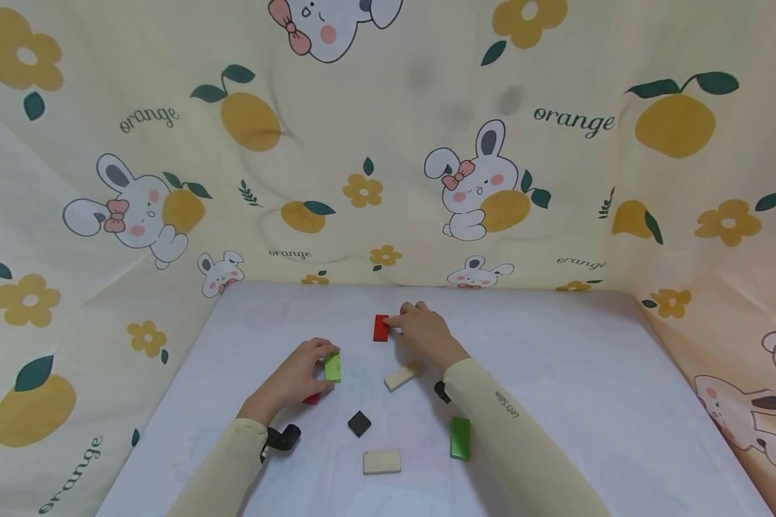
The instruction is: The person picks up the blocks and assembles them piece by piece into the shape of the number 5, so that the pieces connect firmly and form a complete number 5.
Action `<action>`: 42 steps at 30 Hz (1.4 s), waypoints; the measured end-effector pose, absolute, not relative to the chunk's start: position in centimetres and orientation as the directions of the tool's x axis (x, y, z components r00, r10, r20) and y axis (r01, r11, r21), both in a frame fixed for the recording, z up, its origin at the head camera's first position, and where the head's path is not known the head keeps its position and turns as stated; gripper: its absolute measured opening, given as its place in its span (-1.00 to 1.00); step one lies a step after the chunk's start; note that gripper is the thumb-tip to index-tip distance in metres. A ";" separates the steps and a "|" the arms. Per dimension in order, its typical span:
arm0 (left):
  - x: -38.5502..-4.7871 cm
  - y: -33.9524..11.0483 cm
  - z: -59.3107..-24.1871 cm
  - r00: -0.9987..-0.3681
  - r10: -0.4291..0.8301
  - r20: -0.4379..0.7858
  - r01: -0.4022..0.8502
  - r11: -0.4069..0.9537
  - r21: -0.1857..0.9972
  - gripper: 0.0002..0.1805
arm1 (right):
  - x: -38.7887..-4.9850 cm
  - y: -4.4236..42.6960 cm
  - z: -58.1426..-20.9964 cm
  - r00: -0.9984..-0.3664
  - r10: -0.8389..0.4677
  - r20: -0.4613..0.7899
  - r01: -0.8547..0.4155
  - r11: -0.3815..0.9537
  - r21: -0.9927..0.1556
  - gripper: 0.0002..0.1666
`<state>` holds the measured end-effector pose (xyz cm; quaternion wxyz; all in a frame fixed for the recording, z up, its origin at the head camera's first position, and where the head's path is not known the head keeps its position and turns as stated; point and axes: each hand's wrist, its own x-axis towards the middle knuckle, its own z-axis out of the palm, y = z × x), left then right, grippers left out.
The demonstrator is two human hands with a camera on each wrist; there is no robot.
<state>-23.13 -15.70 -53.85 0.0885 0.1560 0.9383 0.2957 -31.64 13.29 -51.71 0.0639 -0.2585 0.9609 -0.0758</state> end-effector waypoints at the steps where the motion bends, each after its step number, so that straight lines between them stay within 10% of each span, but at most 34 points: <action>1: -23.2 -15.7 -53.9 -0.936 0.345 -0.074 0.240 0.777 0.582 -0.30 | -31.7 13.3 -51.7 -0.859 -0.506 -0.084 -0.486 0.856 -0.177 -0.48; 42: -27.2 -10.0 -52.2 -0.893 0.442 -0.079 0.316 0.743 0.590 -0.36 | -31.4 12.9 -51.1 -0.869 -0.479 -0.125 -0.460 0.874 -0.155 -0.42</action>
